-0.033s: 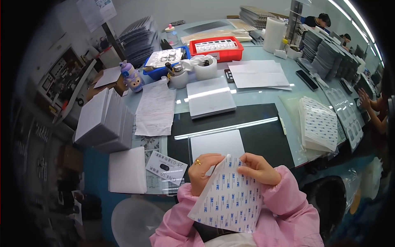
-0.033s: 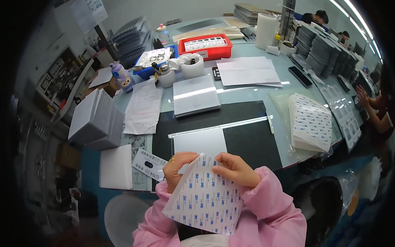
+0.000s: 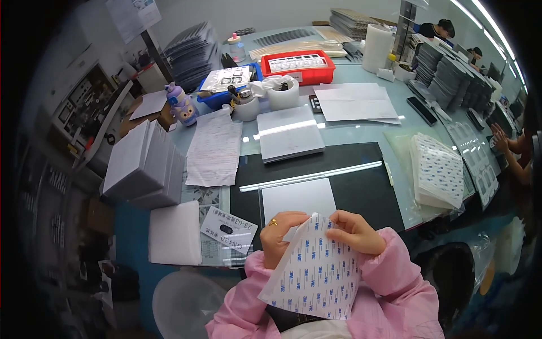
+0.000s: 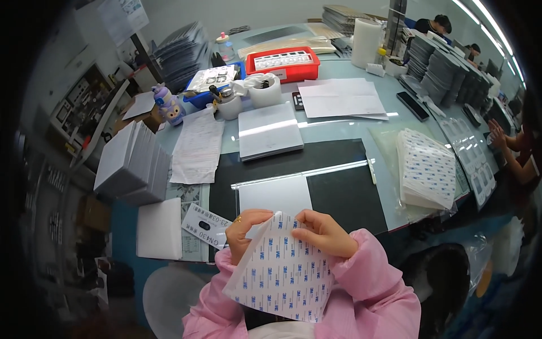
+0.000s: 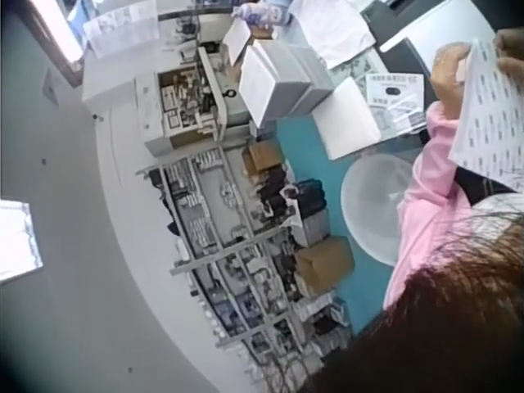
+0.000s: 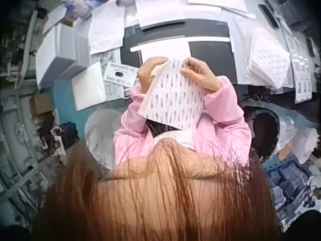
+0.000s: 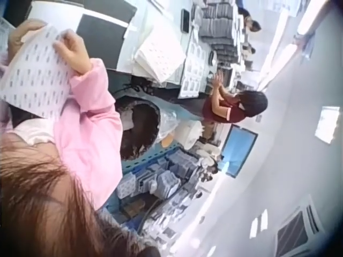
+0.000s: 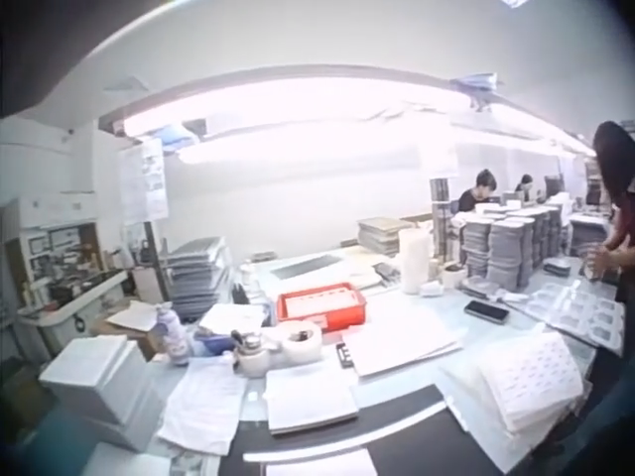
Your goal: Applying adhesive labels to square white plates at a manufacturing workbench.
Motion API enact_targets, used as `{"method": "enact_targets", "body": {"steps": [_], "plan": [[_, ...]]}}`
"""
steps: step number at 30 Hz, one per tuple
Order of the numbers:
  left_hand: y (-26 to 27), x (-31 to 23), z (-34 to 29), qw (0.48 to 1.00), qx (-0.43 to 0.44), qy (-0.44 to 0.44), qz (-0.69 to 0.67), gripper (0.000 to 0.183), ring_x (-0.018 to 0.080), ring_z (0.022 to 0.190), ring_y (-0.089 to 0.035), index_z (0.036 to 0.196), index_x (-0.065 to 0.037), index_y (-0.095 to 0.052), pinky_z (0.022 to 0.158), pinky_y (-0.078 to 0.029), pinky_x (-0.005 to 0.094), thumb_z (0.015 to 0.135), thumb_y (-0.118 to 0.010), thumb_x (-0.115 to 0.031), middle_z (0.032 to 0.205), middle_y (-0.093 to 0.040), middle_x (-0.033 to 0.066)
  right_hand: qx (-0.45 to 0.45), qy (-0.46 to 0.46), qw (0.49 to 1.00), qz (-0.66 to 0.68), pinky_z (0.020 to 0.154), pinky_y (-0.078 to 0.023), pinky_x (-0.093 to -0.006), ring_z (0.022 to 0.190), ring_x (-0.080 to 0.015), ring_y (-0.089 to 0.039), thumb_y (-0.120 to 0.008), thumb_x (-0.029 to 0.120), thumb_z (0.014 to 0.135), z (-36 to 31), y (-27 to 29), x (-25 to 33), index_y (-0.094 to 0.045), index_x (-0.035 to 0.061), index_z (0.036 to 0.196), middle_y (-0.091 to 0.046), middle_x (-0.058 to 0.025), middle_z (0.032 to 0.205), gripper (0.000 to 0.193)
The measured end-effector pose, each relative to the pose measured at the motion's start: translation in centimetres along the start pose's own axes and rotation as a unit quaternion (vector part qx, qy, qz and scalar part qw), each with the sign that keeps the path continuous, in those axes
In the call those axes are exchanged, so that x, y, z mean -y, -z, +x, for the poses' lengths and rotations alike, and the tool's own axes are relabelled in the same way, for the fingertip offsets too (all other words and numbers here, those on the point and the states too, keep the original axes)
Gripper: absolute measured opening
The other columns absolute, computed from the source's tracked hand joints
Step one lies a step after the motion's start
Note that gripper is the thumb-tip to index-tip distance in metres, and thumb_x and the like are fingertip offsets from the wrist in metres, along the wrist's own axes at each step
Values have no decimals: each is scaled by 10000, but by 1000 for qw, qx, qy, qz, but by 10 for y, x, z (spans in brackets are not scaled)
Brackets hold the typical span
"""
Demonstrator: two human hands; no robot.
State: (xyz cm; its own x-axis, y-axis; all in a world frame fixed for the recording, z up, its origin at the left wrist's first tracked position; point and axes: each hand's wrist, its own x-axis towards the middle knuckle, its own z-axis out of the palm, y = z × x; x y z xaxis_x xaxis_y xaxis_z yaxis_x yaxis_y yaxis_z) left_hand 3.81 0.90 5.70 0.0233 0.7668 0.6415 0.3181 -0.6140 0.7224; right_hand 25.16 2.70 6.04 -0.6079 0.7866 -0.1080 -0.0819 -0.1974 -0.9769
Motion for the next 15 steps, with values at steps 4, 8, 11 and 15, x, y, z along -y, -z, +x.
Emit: {"method": "enact_targets", "body": {"steps": [4, 8, 11, 15], "plan": [[-4, 1, -12, 970, 25, 144, -194, 290, 213, 820, -700, 951, -21, -682, 708, -549, 304, 755, -837, -168, 911, -713, 123, -20, 25, 999, -36, 713, -531, -233, 800, -93, -649, -635, 135, 955, -2, -2, 1, -576, 5, 1045, -680, -72, 910, 168], [-3, -11, -7, 986, -1, 118, -117, 208, 160, 833, -669, 960, -8, -662, 734, -533, 270, 817, -782, -101, 917, -701, 110, -26, 28, 995, -90, 685, -525, -234, 765, -98, -654, -644, 118, 944, -2, -4, 6, -580, 5, 1021, -685, -69, 860, 151], [-6, -20, 3, 928, -109, 271, -231, 106, 131, 843, -652, 969, -15, -645, 746, -512, 241, 950, -637, -119, 955, -689, 90, -23, 46, 986, -158, 665, -522, -245, 745, -117, -665, -654, 117, 935, -3, -2, 12, -581, 2, 1010, -692, -85, 842, 155], [25, 11, -9, 898, 114, 290, -311, 207, 40, 679, -484, 999, -33, -605, 594, -386, 174, 1033, -519, -219, 796, -572, -12, 15, 44, 970, -240, 679, -508, -233, 748, -93, -645, -677, 98, 915, -2, -6, 31, -596, -5, 1008, -690, -73, 828, 161]]}}
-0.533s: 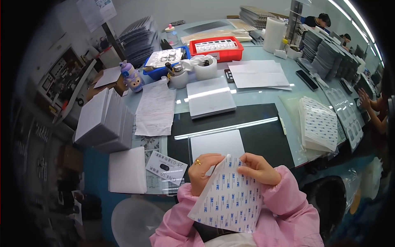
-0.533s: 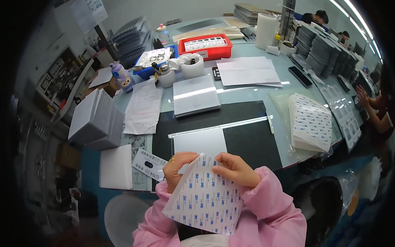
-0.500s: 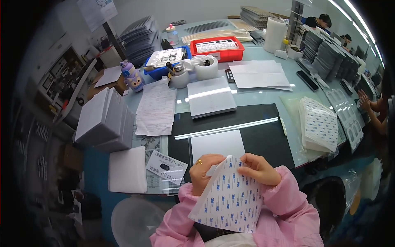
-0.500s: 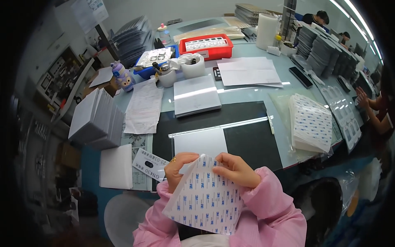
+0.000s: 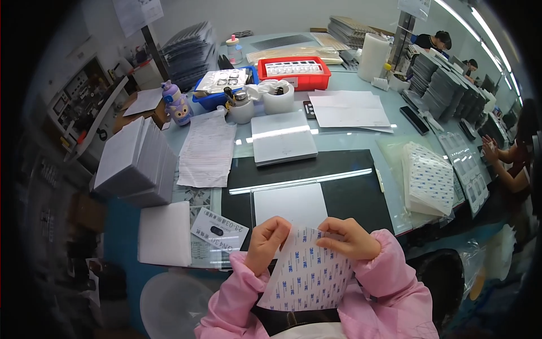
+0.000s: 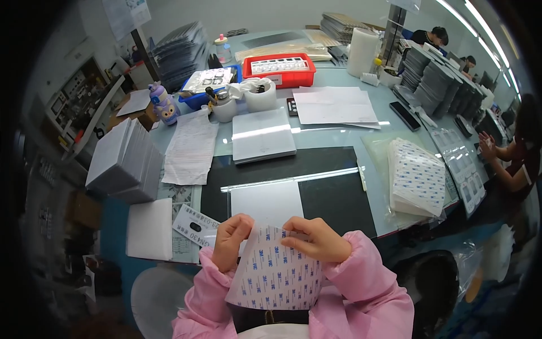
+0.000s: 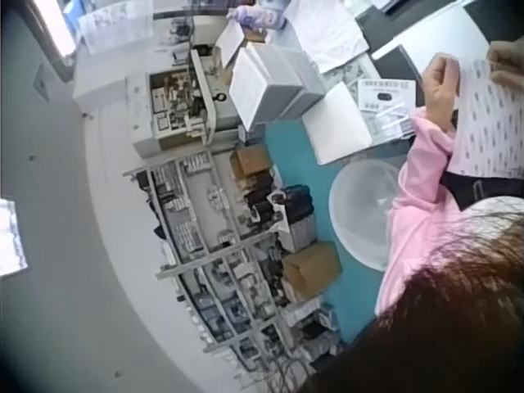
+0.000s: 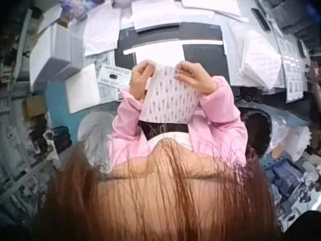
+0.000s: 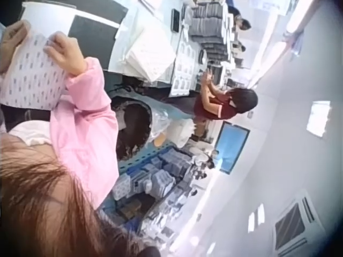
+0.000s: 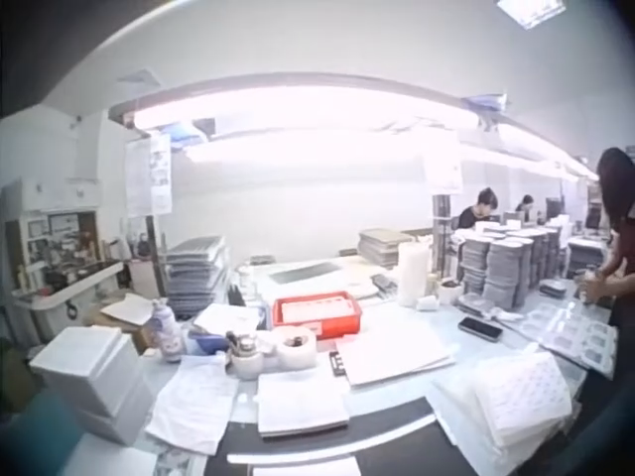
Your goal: Applying adhesive labels to square white plates at a manufacturing workbench.
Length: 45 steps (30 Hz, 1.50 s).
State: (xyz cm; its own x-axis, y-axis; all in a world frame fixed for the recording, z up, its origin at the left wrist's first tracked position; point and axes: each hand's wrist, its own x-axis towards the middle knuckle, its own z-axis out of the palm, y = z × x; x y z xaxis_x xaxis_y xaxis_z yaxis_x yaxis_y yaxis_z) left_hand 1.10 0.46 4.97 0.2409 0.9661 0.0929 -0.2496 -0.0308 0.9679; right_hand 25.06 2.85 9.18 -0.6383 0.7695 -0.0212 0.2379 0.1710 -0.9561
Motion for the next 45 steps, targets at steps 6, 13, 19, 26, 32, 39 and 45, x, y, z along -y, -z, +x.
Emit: {"method": "enact_targets", "body": {"steps": [6, 13, 19, 26, 32, 39, 45], "plan": [[-13, -8, 0, 990, 70, 107, -65, 185, 22, 686, -490, 949, -57, -574, 594, -395, 172, 1039, -489, -195, 806, -552, -32, 15, 17, 998, -60, 643, -520, -268, 702, -184, -684, -668, 98, 905, 0, 1, -3, -606, 5, 964, -691, -124, 807, 126], [-5, 5, -9, 973, 84, 87, -197, 210, 5, 621, -425, 961, -84, -536, 539, -330, 158, 1045, -479, -268, 766, -520, -42, 33, 27, 997, -60, 637, -512, -264, 681, -185, -669, -678, 85, 894, 3, 2, 0, -616, 11, 956, -683, -108, 788, 115], [-11, -10, -16, 972, 89, 123, -180, 216, 1, 580, -390, 962, -80, -543, 509, -287, 159, 1032, -510, -281, 745, -510, -53, 44, 43, 996, -65, 608, -496, -268, 650, -186, -649, -683, 81, 888, 4, 4, -2, -619, 12, 948, -662, -105, 765, 111], [-1, 1, -18, 958, 139, 151, -201, 211, 11, 606, -465, 956, -74, -537, 543, -361, 156, 1020, -532, -276, 762, -548, -31, 63, 44, 995, -59, 601, -493, -265, 642, -187, -650, -687, 78, 885, 4, 5, 0, -621, 16, 942, -657, -106, 753, 108], [-28, 27, -29, 854, 134, 229, -447, 258, 85, 845, -594, 1176, -75, -557, 741, -470, 228, 1026, -493, -276, 1016, -621, 14, 78, 79, 993, -35, 607, -497, -258, 641, -192, -656, -692, 78, 884, 8, 4, 7, -619, 10, 942, -657, -108, 741, 115], [-29, 59, -37, 841, 146, 286, -437, 375, 186, 1076, -608, 1364, -62, -457, 910, -510, 325, 1022, -485, -213, 1246, -583, 92, 14, -19, 993, 115, 670, -491, -253, 712, -186, -635, -762, 58, 828, 3, 0, 6, -634, 9, 942, -647, -84, 845, 179], [-38, 44, -25, 823, 122, 290, -474, 326, 175, 1022, -652, 1330, -38, -472, 864, -537, 315, 1041, -440, -185, 1177, -630, 91, 64, 175, 978, -94, 727, -484, -289, 869, -200, -576, -807, 61, 769, 14, 16, 19, -662, 37, 945, -577, -85, 980, 229]]}}
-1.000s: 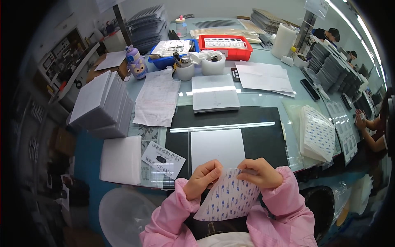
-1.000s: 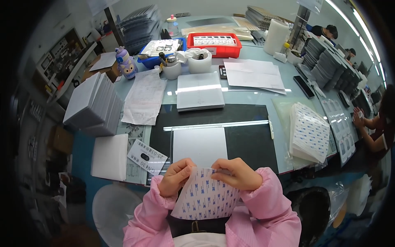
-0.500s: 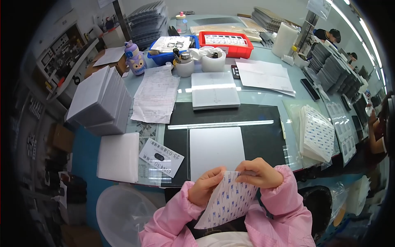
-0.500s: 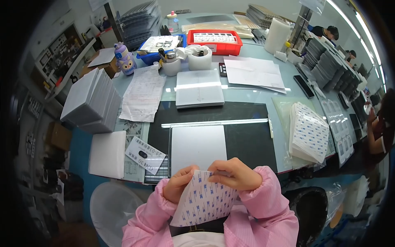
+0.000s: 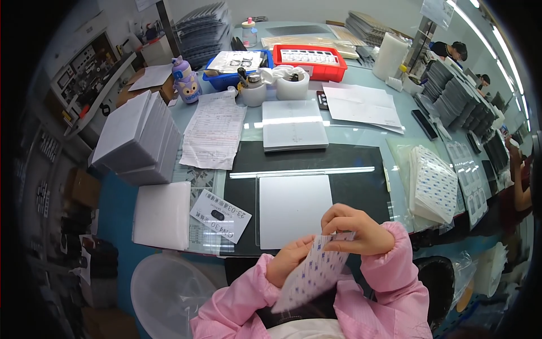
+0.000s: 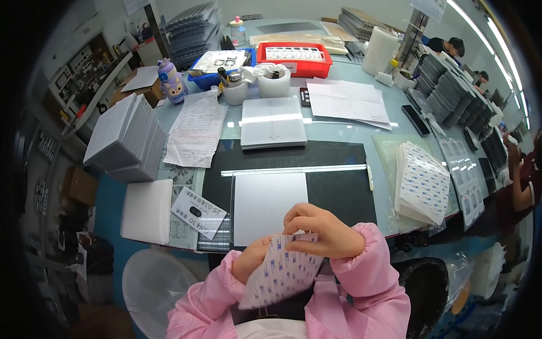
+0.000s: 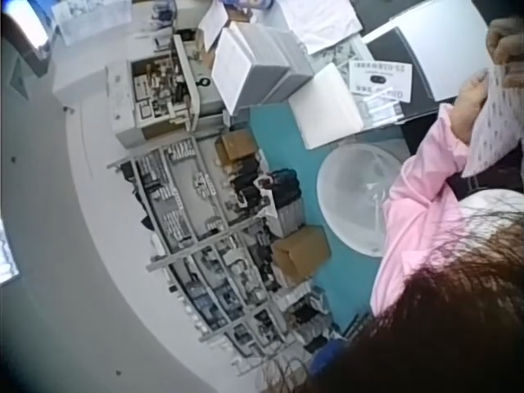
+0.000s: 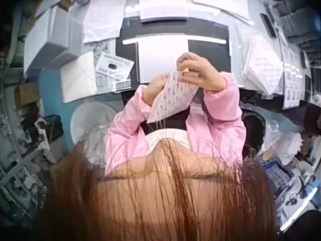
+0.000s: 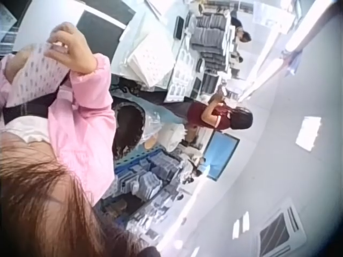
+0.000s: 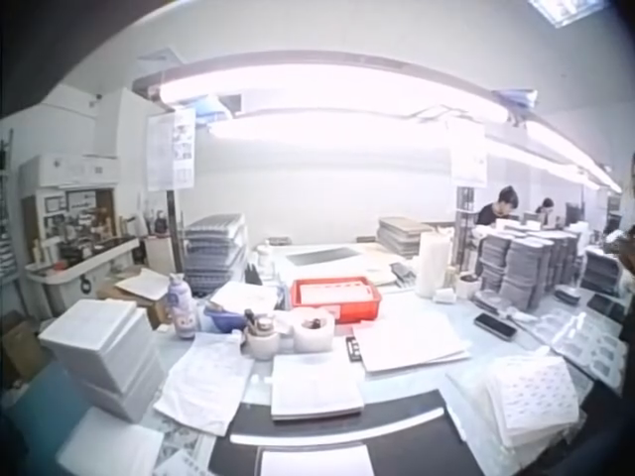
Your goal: Applying adhesive labels to square white plates at a manufacturing workbench.
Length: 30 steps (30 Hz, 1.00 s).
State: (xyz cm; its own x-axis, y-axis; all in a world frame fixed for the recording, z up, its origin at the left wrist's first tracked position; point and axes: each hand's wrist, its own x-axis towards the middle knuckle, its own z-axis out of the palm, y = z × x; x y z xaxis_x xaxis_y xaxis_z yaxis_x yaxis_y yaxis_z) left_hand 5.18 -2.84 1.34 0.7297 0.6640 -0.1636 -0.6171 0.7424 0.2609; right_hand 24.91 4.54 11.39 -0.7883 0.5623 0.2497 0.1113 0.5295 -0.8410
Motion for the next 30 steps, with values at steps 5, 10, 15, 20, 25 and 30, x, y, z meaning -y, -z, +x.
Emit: {"method": "enact_targets", "body": {"steps": [5, 10, 15, 20, 25, 30], "plan": [[-20, -20, -3, 992, -56, -101, 60, 315, 179, 988, -669, 1339, -66, -464, 827, -558, 307, 1040, -446, -164, 1172, -633, 114, -32, 40, 994, -96, 724, -487, -295, 874, -209, -579, -804, 15, 746, 7, 6, 10, -690, 55, 964, -582, -81, 996, 249], [-15, -28, -6, 990, -48, -122, 45, 299, 174, 957, -674, 1324, -83, -485, 815, -569, 299, 1033, -472, -150, 1104, -652, 134, -78, 51, 991, -96, 714, -507, -312, 848, -219, -604, -772, -3, 751, 10, 9, 11, -691, 64, 905, -607, -71, 953, 186], [-6, -28, -10, 987, -63, -137, 58, 284, 185, 977, -671, 1277, -60, -544, 834, -560, 317, 1037, -466, -190, 1114, -659, 138, -157, 31, 986, -47, 715, -495, -287, 837, -190, -607, -755, -47, 753, 17, 12, 4, -689, 30, 894, -610, -73, 952, 174], [-1, -23, -9, 955, -93, -280, 35, 347, 214, 1009, -659, 1286, -11, -561, 880, -533, 351, 1010, -518, -216, 1162, -658, 135, -356, -23, 929, 94, 781, -479, -247, 886, -132, -587, -655, -68, 851, 20, 28, -14, -664, -19, 898, -583, -72, 1068, 68], [-3, -41, -35, 827, -260, -370, 334, 234, 151, 726, -686, 941, 19, -685, 702, -534, 251, 942, -667, -214, 810, -716, 84, -447, 14, 891, 80, 793, -469, -227, 901, -110, -564, -625, -6, 914, 23, 36, -21, -665, -14, 910, -561, -49, 1086, 41], [-2, -75, -86, 765, -402, -391, 315, 229, 152, 575, -633, 779, -25, -631, 587, -522, 270, 923, -683, -194, 659, -662, 89, -540, 37, 838, 66, 734, -423, -200, 830, -82, -534, -644, 34, 926, -4, 60, -49, -664, -10, 905, -563, -7, 993, 53]]}}
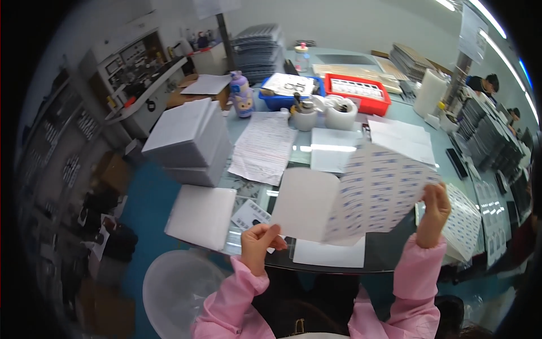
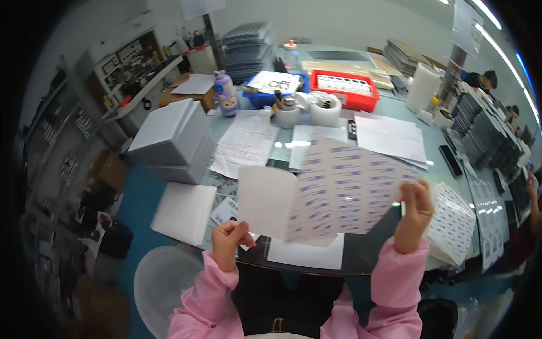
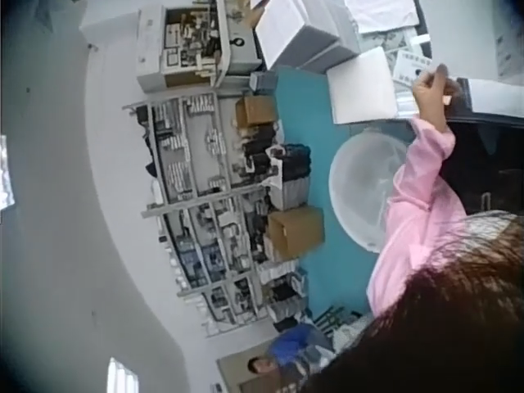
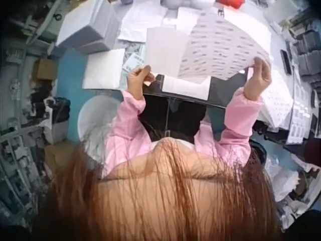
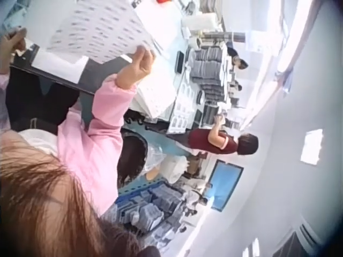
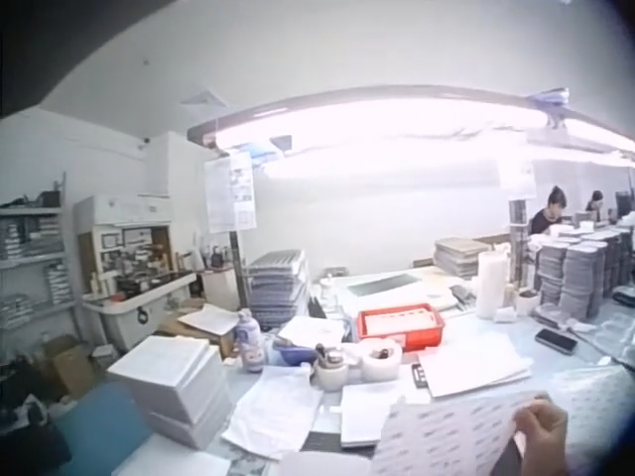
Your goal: Applying adhesive labels to square white plates at a manufacturing workbench.
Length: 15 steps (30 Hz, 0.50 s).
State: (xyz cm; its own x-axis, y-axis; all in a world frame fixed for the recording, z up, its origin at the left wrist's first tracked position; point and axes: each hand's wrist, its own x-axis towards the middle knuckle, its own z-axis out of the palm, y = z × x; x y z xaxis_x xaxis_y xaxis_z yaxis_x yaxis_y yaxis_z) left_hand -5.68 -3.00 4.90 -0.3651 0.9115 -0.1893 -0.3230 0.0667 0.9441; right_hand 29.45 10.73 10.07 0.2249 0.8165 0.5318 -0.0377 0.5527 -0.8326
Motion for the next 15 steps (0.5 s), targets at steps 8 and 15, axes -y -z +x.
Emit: {"method": "enact_targets", "body": {"steps": [8, 15], "plan": [[155, -57, 32, 855, -325, -374, 153, 79, 133, 600, -619, 862, -20, -652, 618, -505, 258, 886, -682, -88, 742, -686, 41, -80, -4, 990, 118, 736, -414, -232, 766, -83, -467, -604, 163, 987, 28, 63, -15, -650, 54, 1084, -568, 1, 846, 153], [236, -84, -4, 529, -455, -446, 561, 221, 204, 634, -567, 723, -83, -600, 570, -439, 333, 743, -820, -94, 695, -580, 34, -64, -13, 996, 62, 741, -404, -225, 775, -84, -459, -610, 182, 986, 22, 71, -31, -660, 67, 1072, -574, 2, 867, 153]]}}
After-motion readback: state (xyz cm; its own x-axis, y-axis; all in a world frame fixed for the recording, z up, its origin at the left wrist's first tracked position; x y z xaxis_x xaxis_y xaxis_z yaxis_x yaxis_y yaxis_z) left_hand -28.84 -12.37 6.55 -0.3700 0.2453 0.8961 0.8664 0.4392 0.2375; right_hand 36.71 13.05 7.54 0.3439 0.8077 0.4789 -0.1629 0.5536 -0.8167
